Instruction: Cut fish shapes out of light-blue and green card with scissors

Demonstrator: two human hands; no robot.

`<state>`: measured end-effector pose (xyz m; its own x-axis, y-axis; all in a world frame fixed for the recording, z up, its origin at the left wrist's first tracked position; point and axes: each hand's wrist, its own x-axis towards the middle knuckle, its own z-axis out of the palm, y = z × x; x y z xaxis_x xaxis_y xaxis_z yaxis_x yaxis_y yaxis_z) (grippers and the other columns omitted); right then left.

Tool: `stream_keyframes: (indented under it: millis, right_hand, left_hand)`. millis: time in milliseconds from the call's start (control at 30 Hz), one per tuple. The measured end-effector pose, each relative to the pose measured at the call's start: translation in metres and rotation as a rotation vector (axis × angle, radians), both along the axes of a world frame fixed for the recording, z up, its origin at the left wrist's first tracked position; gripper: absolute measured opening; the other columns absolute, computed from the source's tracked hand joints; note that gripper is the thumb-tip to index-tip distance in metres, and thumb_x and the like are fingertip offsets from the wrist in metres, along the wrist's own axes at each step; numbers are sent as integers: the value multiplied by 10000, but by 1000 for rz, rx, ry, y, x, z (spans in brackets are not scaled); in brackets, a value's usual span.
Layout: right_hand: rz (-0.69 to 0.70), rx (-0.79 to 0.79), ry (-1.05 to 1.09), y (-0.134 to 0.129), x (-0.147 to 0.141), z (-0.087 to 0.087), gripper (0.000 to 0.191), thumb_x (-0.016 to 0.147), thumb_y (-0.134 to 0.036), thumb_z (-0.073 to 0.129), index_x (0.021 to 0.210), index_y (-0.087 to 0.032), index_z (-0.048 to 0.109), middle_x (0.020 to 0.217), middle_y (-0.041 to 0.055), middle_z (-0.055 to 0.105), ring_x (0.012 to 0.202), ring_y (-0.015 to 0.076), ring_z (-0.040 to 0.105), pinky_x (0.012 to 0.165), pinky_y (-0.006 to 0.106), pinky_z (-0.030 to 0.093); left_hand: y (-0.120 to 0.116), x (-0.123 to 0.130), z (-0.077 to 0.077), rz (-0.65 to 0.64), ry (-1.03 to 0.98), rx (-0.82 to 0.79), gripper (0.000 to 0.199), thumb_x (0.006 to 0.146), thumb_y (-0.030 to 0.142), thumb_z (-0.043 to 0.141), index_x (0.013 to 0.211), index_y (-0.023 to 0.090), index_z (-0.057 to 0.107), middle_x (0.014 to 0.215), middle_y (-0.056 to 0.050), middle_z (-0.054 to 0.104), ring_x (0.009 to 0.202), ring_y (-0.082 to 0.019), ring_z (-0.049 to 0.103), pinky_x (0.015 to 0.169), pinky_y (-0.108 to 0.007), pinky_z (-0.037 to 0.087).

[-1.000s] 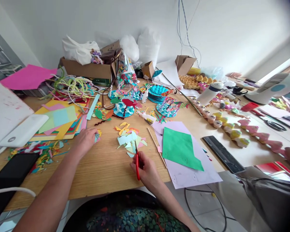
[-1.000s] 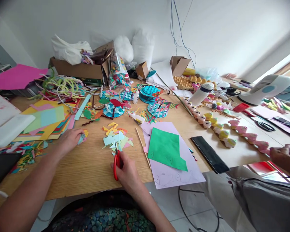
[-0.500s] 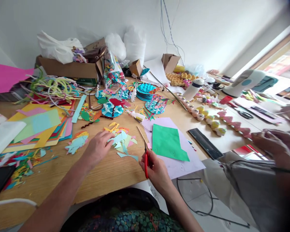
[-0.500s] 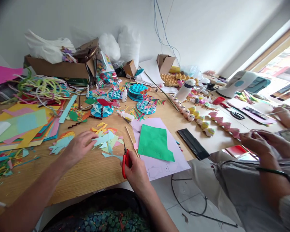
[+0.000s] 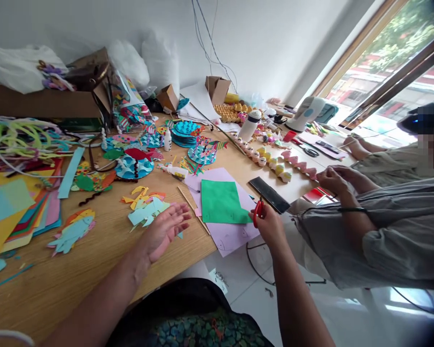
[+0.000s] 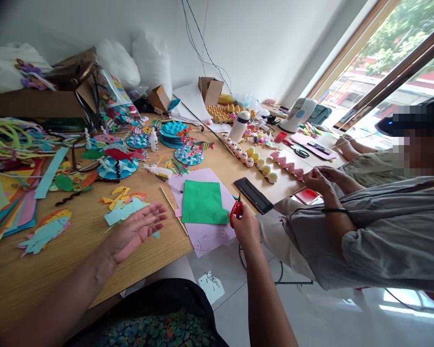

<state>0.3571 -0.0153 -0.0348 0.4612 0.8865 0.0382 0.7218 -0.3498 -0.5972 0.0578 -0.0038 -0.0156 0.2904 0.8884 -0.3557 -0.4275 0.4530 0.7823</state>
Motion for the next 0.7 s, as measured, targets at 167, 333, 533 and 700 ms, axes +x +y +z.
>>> stream_keyframes:
  millis: [167, 333, 533, 700]
  right_hand:
    - [2, -25, -92, 11, 7, -5, 104, 694, -277, 584, 737, -205, 522, 738, 49, 623, 712, 213, 563, 596, 286, 348]
    - [14, -16, -82, 19, 0, -8, 162, 642, -218, 602, 636, -225, 440, 590, -9, 497, 609, 183, 486, 553, 275, 285]
    - [60, -13, 56, 29, 3, -6, 172, 577, -218, 642, 625, -217, 477, 577, -14, 515, 594, 175, 493, 534, 270, 304]
    - [154, -22, 258, 29, 2, 17, 214, 592, -334, 650, 689, -185, 531, 588, -12, 542, 535, 149, 495, 504, 270, 367]
  left_hand:
    - [11, 28, -12, -39, -66, -143, 298, 738, 43, 640, 1004, 176, 660, 1167, -93, 605, 882, -136, 641, 681, -227, 516]
    - [13, 35, -17, -66, -48, -159, 336, 734, 37, 636, 1039, 177, 646, 1267, -109, 550, 829, -128, 637, 621, -223, 502]
    - [16, 34, -21, -89, -44, -156, 316, 752, 93, 660, 1050, 196, 638, 1214, -103, 587, 832, -139, 646, 638, -229, 496]
    - [13, 28, -17, -90, -51, -99, 191, 755, 143, 677, 938, 195, 661, 944, -42, 664, 715, -103, 634, 599, -198, 462]
